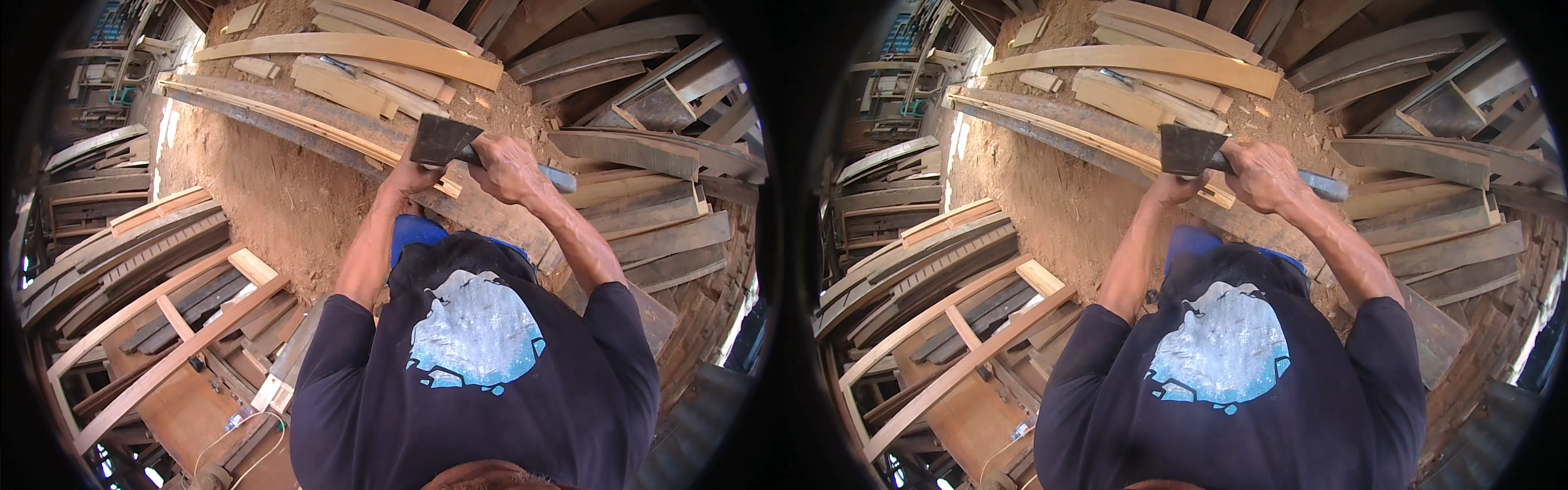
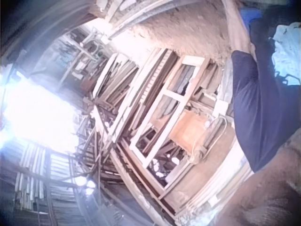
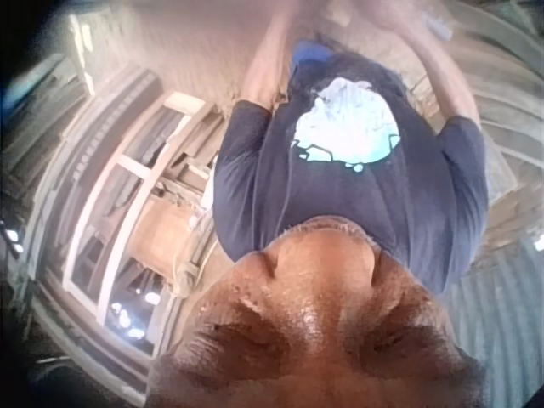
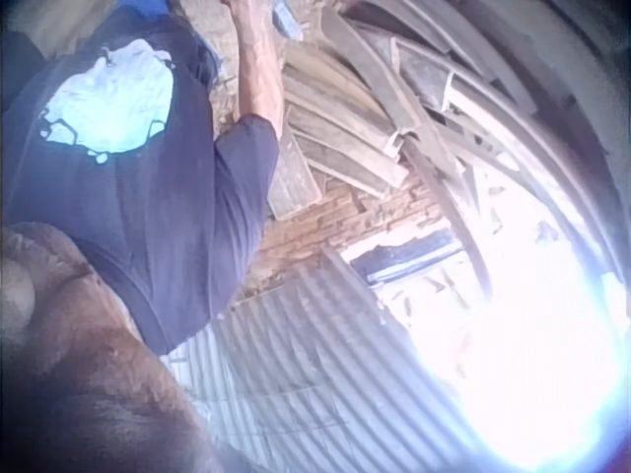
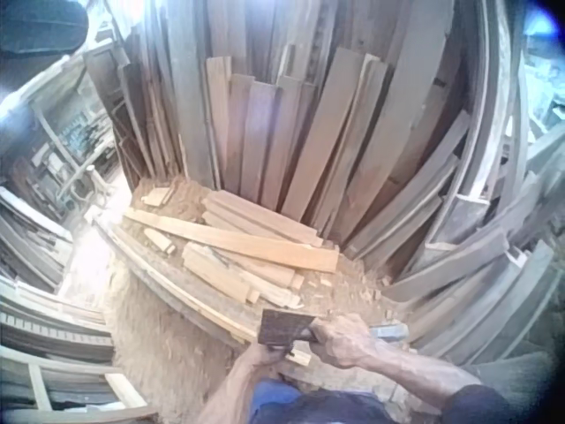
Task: The person uses a chisel and mallet to carve a groove into a wooden plank. They repeatedly strike the chisel to remove wood, then inspect and adjust the plank's position to continue shaping the groove.
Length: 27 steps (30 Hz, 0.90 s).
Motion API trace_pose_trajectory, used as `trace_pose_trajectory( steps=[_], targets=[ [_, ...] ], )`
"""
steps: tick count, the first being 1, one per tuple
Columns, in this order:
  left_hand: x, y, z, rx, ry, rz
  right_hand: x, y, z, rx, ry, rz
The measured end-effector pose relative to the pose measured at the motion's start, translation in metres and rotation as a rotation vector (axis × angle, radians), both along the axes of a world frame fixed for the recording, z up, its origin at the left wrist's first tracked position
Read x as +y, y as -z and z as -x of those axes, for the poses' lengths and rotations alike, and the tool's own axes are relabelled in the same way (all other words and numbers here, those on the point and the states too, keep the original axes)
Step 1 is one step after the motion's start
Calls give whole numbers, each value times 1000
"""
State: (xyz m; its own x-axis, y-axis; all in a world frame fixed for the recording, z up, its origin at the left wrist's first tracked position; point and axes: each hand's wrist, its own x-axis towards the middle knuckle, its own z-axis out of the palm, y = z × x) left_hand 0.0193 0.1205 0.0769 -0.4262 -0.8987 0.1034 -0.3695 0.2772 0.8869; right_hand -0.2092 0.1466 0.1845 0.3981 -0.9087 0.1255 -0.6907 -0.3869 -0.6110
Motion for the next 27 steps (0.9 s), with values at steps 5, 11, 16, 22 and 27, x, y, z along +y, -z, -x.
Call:
trace_pose_trajectory(
  steps=[5, 11, 16, 22, 27],
  targets=[
    [-1, -6, -9, 106, 17, -99, 6, 20, -7, -228, 3, 53],
    [18, -8, 0, 170, -108, -30, -11, -16, -8, 62, 21, -88],
    [6, 1, -23, 218, -133, -358, 5, -6, -24, -505, 32, 98],
    [35, 34, -17, 158, -206, -263, -20, 1, -19, 128, -15, -185],
    [26, 31, -32, 167, -347, -258, 0, -16, -7, -258, 136, -447]
  ],
)
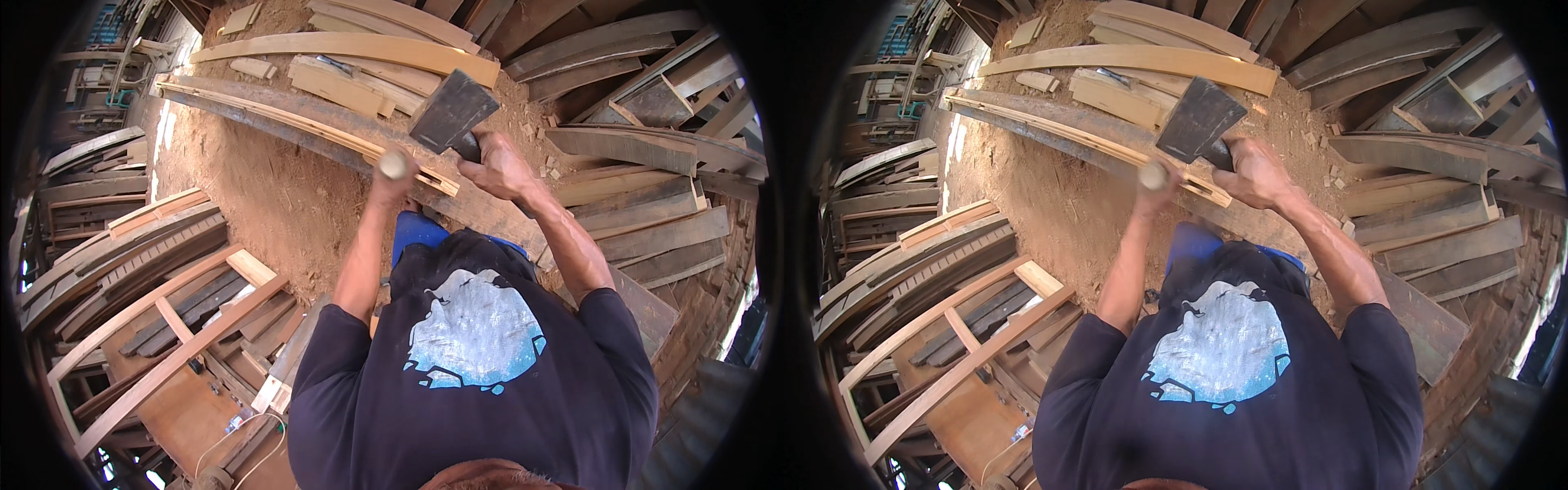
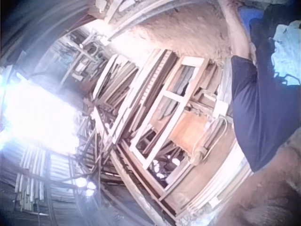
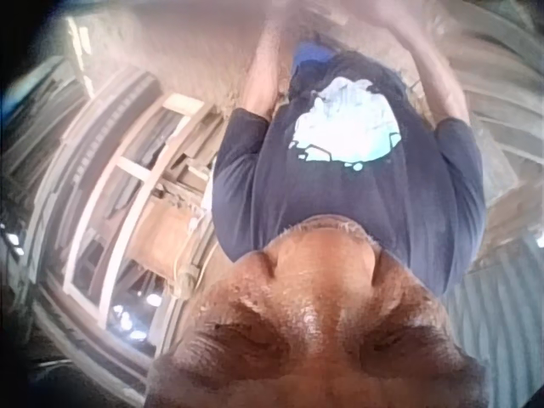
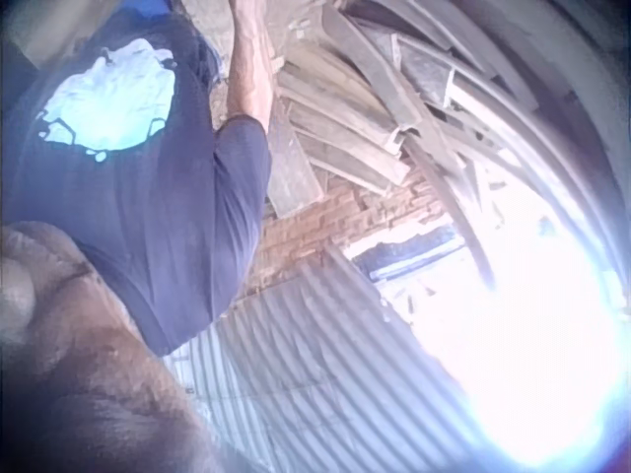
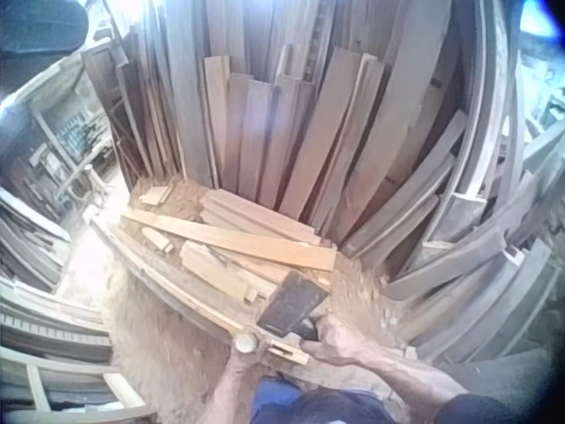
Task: The person uses a chisel and mallet to carve a groove into a wooden plank. They repeatedly strike the chisel to remove wood, then inspect and adjust the plank's position to continue shaping the groove.
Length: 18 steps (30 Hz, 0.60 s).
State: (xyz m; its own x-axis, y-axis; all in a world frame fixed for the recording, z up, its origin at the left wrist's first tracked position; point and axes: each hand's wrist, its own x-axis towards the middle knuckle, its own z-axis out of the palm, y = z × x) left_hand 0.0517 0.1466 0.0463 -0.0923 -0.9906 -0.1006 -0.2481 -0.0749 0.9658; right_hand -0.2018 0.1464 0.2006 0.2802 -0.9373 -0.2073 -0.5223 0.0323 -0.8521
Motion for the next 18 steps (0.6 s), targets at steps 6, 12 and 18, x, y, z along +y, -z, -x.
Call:
trace_pose_trajectory(
  steps=[6, 12, 18],
  targets=[
    [-36, -13, 10, 136, -197, 28, 18, 4, 5, -94, 75, -104],
    [-12, 1, 6, 82, -95, 164, 19, 30, 18, -130, 119, -106],
    [-47, 6, -7, 252, -366, 161, 33, 52, 24, -132, 106, -236]
  ],
)
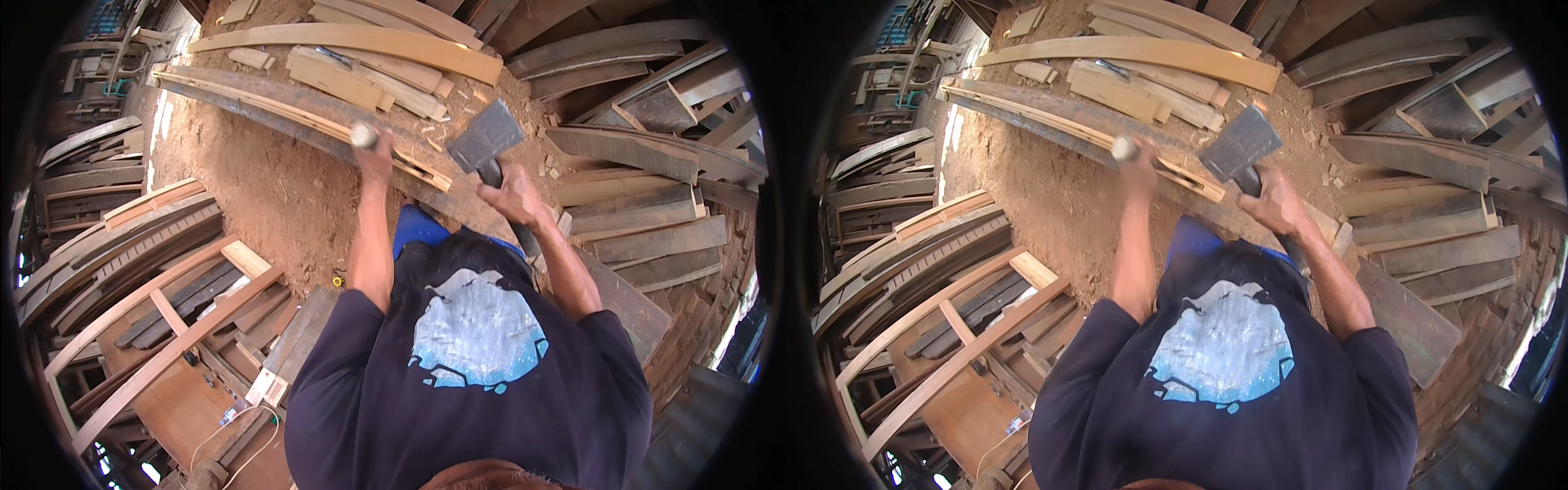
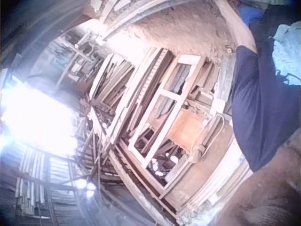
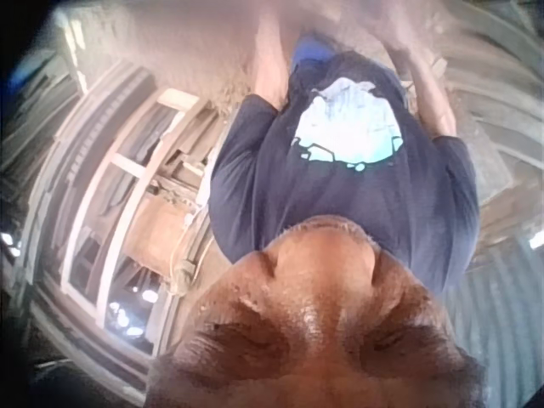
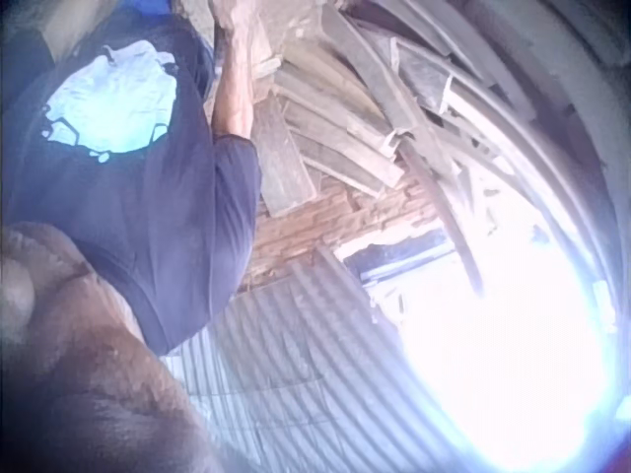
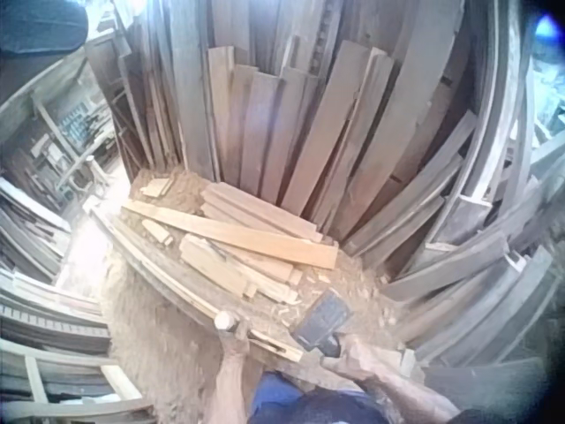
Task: The person uses a chisel and mallet to carve a groove into a wooden plank. They repeatedly strike the chisel to remove wood, then inspect and adjust the plank's position to continue shaping the groove.
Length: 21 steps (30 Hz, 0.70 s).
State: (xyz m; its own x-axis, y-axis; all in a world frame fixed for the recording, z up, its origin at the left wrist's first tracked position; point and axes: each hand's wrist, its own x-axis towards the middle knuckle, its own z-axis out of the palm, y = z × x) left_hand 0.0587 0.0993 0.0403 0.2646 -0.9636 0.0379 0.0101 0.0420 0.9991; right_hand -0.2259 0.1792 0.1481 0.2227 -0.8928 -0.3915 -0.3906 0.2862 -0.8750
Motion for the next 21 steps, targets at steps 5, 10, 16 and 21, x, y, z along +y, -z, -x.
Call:
trace_pose_trajectory(
  steps=[5, 10, 16, 21],
  targets=[
    [-8, 11, -19, 149, -12, -58, 12, 30, 4, 31, 5, -91],
    [-34, 37, -50, 411, -527, -110, 23, 43, 6, -7, 3, -90],
    [-19, 29, -28, 164, -370, -86, 27, 49, 13, 45, 11, -108],
    [-57, 70, -70, 472, -667, -437, 19, 44, 19, 77, -15, -146]
  ],
)
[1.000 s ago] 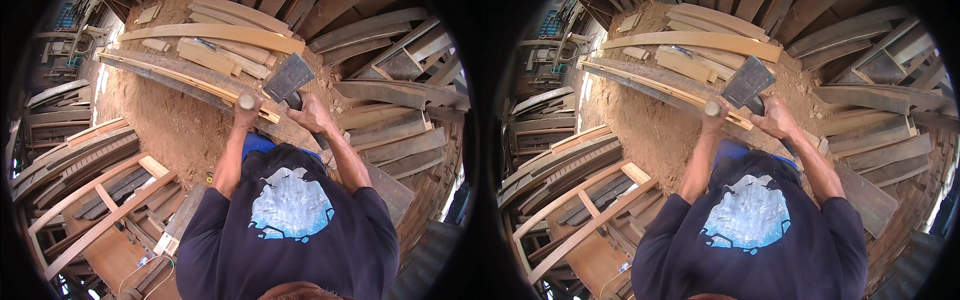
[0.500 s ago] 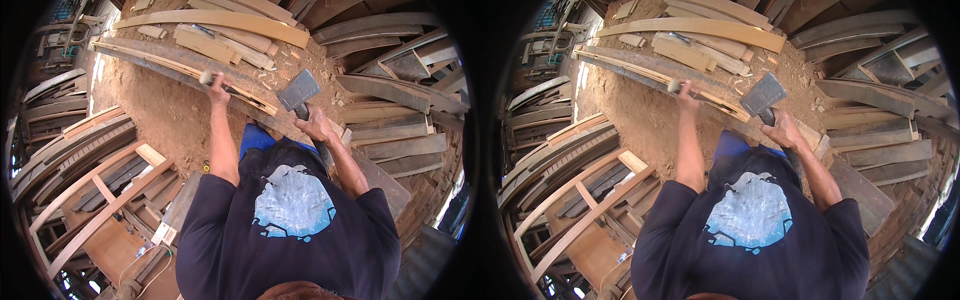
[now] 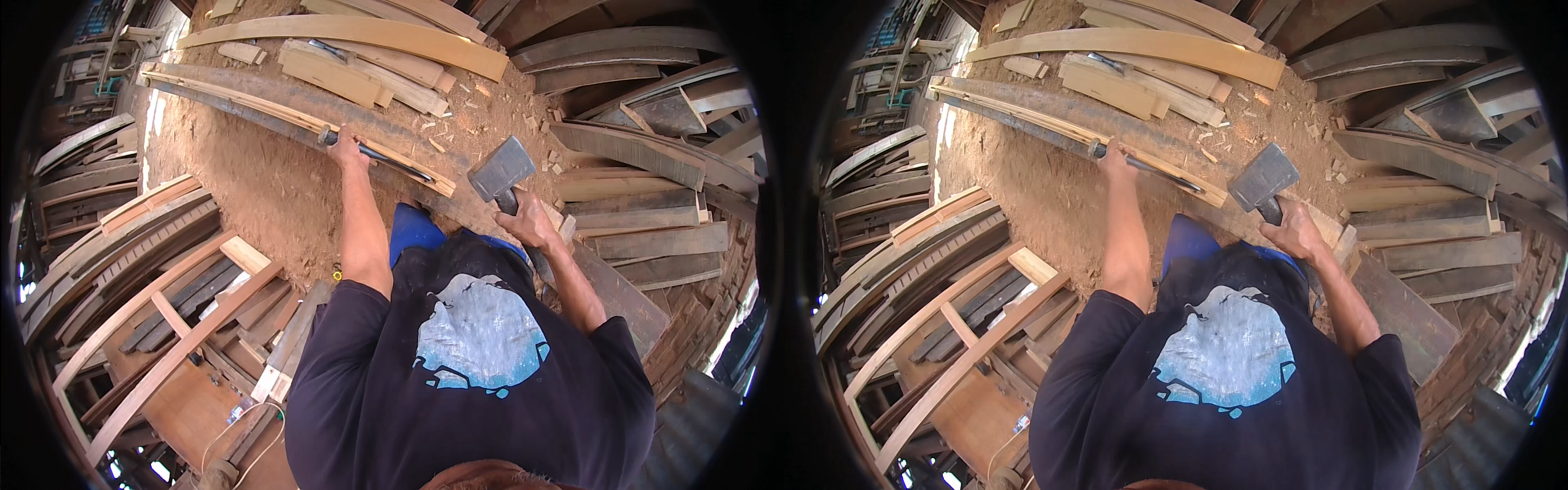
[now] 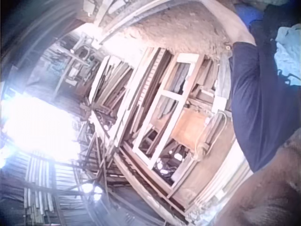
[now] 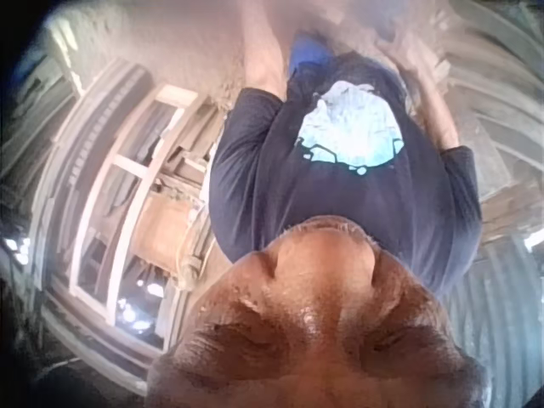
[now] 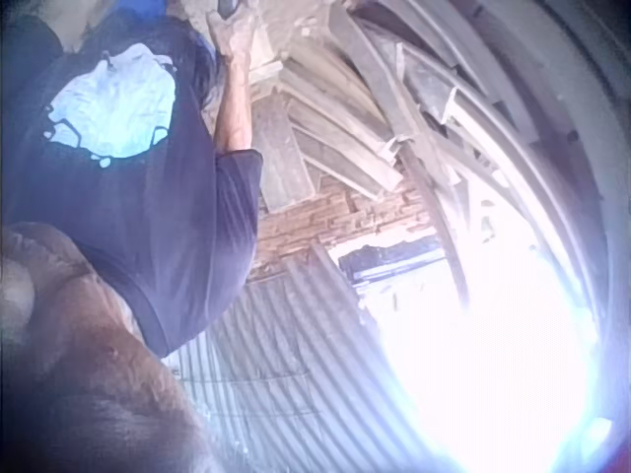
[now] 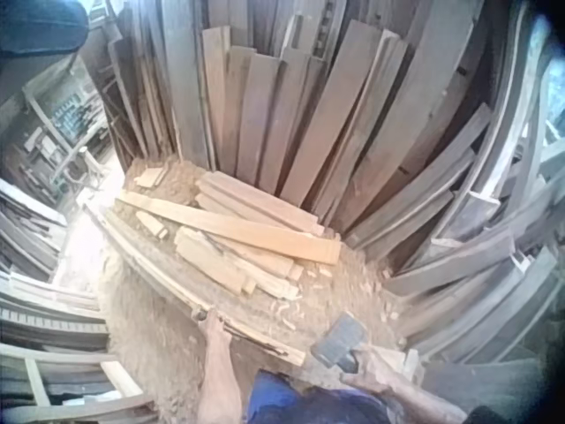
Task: The person uses a chisel and mallet to carve a groove into a wooden plank. They repeatedly strike the chisel to remove wood, then inspect and adjust the plank's position to continue shaping the groove.
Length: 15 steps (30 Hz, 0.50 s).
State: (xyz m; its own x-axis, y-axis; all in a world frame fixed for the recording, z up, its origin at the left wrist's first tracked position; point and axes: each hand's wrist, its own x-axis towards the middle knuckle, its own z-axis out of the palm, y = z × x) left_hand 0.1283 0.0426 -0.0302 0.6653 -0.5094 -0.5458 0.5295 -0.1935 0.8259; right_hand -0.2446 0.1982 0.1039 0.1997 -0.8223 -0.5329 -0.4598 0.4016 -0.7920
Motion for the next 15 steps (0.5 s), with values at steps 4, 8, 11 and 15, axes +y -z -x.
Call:
trace_pose_trajectory(
  steps=[4, 8, 11, 15],
  targets=[
    [8, -47, 20, 133, 292, 271, 1, 1, 3, 17, 49, -14],
    [15, -110, 49, -29, 329, 439, -1, 6, 3, 27, 70, -53],
    [22, -110, 58, -212, 405, 487, -10, 6, 1, 48, 29, -12],
    [30, -104, 62, -309, 483, 506, -29, -15, -12, -3, 30, 57]
  ],
)
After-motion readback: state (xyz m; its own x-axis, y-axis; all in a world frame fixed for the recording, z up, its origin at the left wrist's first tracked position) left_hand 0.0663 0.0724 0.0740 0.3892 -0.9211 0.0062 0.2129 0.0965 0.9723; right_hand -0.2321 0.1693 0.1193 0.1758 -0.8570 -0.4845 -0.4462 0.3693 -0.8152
